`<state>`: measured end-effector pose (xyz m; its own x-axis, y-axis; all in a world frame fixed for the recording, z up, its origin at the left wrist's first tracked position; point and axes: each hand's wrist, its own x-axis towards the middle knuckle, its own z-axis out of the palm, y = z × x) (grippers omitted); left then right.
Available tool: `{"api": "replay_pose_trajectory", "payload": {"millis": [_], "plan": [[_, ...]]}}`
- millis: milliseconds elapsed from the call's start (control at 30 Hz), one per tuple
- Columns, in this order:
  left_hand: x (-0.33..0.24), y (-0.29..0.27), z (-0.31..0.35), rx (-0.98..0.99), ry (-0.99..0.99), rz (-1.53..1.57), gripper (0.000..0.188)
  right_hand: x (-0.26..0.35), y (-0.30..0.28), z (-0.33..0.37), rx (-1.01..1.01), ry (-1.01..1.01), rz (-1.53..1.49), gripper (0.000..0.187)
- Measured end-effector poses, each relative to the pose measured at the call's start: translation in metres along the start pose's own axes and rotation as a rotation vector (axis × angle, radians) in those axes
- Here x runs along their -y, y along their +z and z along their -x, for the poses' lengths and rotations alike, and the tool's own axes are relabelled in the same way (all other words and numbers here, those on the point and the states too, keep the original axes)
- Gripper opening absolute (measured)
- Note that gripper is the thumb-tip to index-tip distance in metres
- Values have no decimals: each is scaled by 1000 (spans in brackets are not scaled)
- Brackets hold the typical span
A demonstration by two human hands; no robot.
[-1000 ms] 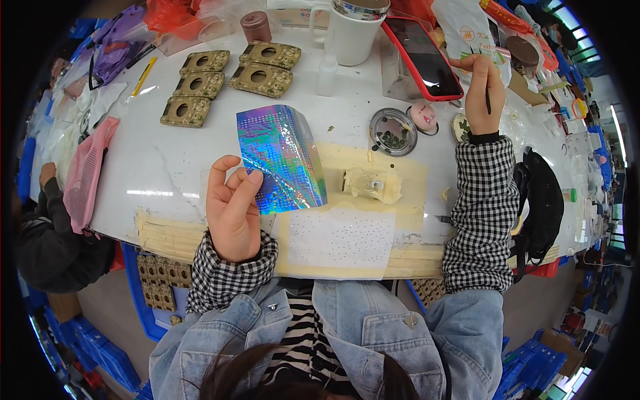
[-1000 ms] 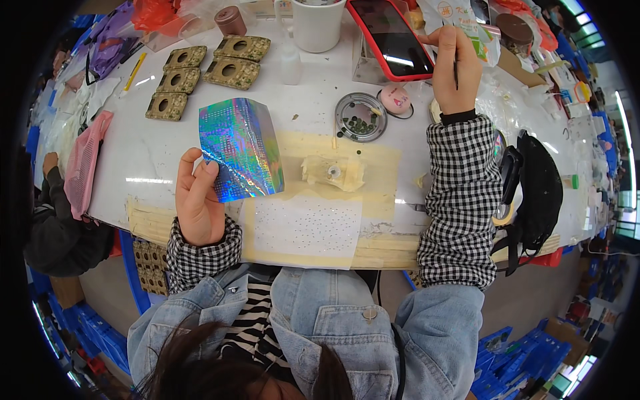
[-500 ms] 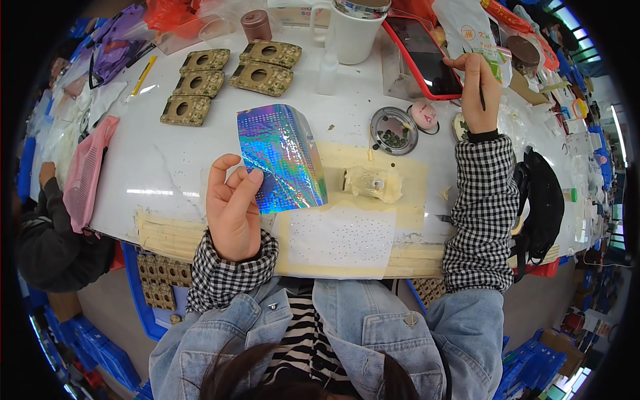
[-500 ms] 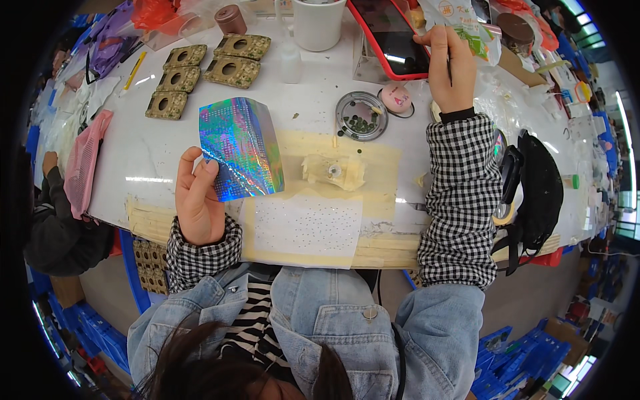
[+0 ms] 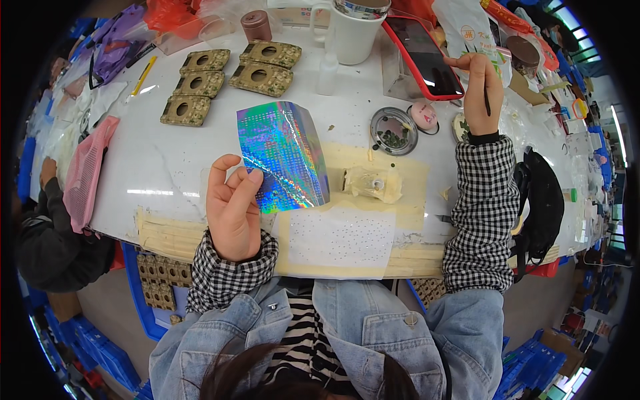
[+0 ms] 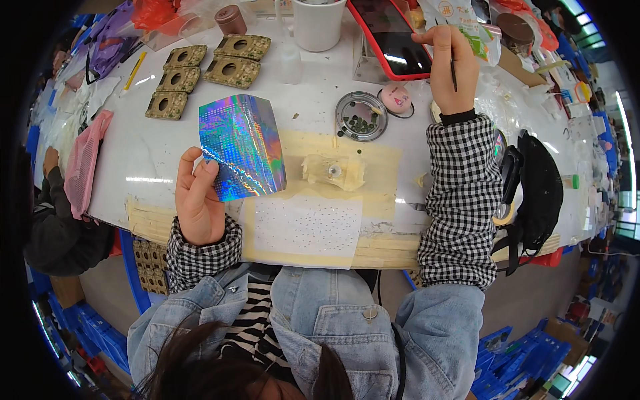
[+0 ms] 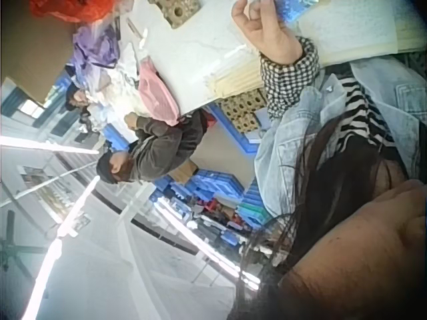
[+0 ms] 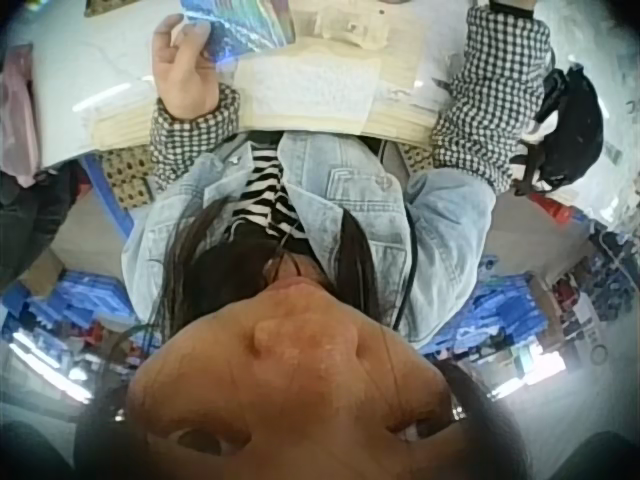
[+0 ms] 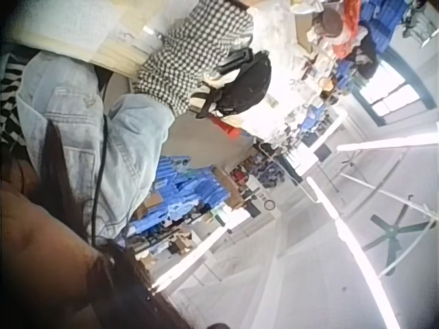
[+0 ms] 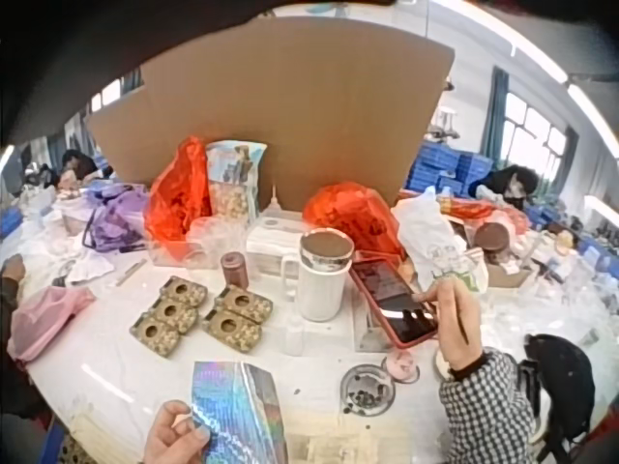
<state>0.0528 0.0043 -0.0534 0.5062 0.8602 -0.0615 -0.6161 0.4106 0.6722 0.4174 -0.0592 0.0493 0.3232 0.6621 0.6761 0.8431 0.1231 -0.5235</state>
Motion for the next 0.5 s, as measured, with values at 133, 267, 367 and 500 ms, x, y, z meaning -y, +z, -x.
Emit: {"api": "replay_pose_trajectory", "payload": {"millis": [133, 267, 367, 500], "plan": [[-1, 3, 1, 0, 1, -2, 33, 11, 7, 2, 109, 4, -65, 37], [-1, 2, 0, 20, 7, -2, 33, 3, 5, 3, 127, 28, 30, 36], [-3, 7, 1, 9, 1, -16, 32, 1, 3, 2, 91, 2, 37, 36], [-1, 3, 1, 12, -1, -4, 32, 1, 2, 0, 141, -64, 124, 36]]}}
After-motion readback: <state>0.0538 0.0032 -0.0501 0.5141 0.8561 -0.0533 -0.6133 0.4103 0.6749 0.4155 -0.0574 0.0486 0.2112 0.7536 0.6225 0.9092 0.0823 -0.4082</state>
